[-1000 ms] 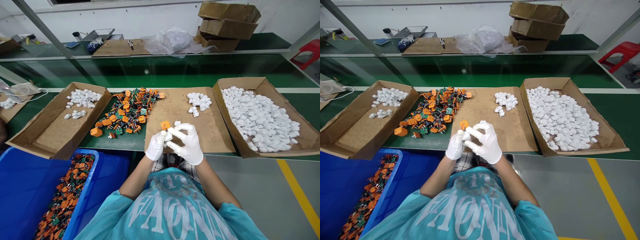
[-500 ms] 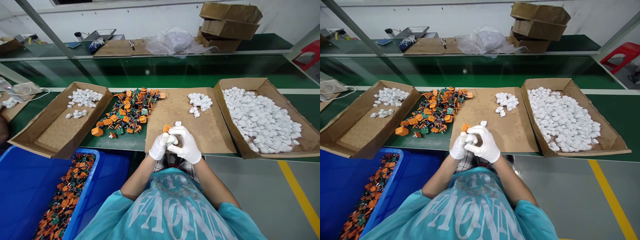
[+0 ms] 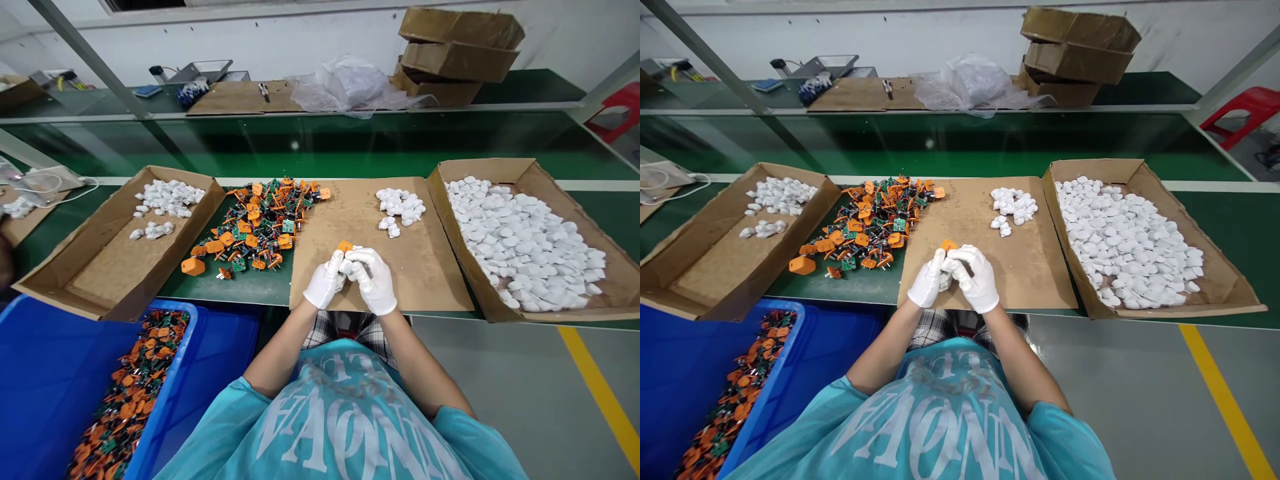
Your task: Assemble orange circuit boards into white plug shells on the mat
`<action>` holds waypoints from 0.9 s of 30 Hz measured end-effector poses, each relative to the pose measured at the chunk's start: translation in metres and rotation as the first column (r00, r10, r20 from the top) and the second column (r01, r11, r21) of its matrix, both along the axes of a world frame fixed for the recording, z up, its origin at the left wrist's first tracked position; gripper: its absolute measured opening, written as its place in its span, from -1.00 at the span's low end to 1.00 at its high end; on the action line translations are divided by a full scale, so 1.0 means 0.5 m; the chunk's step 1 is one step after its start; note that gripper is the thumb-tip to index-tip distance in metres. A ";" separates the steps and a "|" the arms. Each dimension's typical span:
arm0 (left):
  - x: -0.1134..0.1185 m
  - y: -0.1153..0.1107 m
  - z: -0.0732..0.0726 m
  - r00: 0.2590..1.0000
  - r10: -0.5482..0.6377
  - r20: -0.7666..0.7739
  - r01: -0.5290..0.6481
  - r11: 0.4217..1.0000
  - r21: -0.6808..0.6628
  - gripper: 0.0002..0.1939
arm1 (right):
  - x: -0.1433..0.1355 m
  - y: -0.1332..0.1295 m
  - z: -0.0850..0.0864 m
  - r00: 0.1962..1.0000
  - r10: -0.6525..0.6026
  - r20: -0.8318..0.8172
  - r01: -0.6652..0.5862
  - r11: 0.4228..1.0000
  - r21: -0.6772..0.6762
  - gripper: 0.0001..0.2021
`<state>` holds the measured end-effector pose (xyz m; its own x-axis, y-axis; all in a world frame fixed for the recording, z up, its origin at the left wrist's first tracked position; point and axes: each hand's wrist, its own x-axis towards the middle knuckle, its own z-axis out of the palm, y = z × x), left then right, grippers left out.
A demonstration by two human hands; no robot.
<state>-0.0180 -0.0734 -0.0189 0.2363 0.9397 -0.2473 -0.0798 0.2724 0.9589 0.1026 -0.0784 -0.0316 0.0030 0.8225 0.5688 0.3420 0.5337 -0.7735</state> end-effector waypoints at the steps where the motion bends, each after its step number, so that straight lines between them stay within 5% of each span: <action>1: -0.002 0.002 0.002 1.000 0.002 0.003 -0.002 1.000 -0.015 -0.29 | 0.000 -0.001 0.000 0.999 -0.006 0.051 0.005 1.000 0.031 -0.85; 9: -0.030 0.005 -0.002 0.963 -0.237 0.125 0.242 0.970 -0.024 -0.14 | -0.005 -0.005 -0.005 0.983 -0.025 0.180 -0.001 0.990 0.144 -0.76; 19: -0.046 0.001 -0.017 0.950 -0.299 0.092 0.297 0.954 0.034 -0.05 | -0.002 -0.006 0.002 0.982 0.066 0.175 -0.088 0.989 0.121 -0.76; 27: -0.044 -0.011 -0.002 0.917 -0.399 -0.027 0.397 0.901 0.174 -0.20 | 0.007 -0.010 0.017 0.975 0.219 -0.033 -0.220 0.974 -0.060 -0.83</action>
<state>-0.0399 -0.0789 -0.0200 0.6008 0.7947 -0.0863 -0.0078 0.1137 0.9935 0.1062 -0.0833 -0.0231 -0.1676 0.8386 0.5182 0.2016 0.5437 -0.8147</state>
